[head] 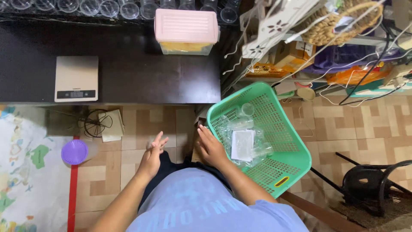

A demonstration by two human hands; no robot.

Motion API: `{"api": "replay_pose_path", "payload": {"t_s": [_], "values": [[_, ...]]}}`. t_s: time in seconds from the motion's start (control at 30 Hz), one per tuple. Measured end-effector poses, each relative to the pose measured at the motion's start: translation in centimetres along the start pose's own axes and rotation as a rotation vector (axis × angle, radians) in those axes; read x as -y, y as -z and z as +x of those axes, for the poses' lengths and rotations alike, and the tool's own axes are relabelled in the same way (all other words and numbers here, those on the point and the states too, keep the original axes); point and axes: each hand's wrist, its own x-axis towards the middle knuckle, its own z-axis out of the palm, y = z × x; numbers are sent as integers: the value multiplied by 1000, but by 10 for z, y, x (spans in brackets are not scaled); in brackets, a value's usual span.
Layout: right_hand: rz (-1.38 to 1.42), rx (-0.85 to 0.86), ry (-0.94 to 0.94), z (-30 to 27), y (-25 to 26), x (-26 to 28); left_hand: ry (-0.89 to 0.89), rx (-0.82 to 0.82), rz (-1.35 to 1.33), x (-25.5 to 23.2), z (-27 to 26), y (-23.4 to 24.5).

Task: The person transfers various food containers, a dispenser, and a digital scale one by one from a counter to a table by hand.

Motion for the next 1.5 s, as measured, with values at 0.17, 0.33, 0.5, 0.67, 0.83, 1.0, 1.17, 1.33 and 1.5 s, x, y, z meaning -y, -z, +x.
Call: {"api": "replay_pose_path", "payload": {"t_s": [0.17, 0.33, 0.5, 0.67, 0.83, 1.0, 1.17, 1.33, 1.5], "values": [[-68, -52, -81, 32, -24, 10, -124, 11, 148, -29, 50, 51], [-171, -90, -117, 89, -50, 35, -69, 108, 259, -53, 108, 111], [-200, -130, -71, 148, -83, 62, -1, 80, 128, -49, 168, 170], [-206, -116, -168, 174, -97, 71, 156, 113, 211, -61, 204, 206], [-232, -117, -292, 185, -95, 60, 299, 179, -90, -48, 245, 217], [-285, -160, -323, 203, -86, 28, 356, 176, -125, -32, 274, 218], [-396, -439, -384, 236, -68, -42, 383, 155, -117, -41, 307, 203], [-44, -700, -724, 293, -34, -129, 332, 201, -83, -61, 365, 174], [15, -800, -689, 351, -14, -233, 234, 137, -169, -63, 445, 131]]}}
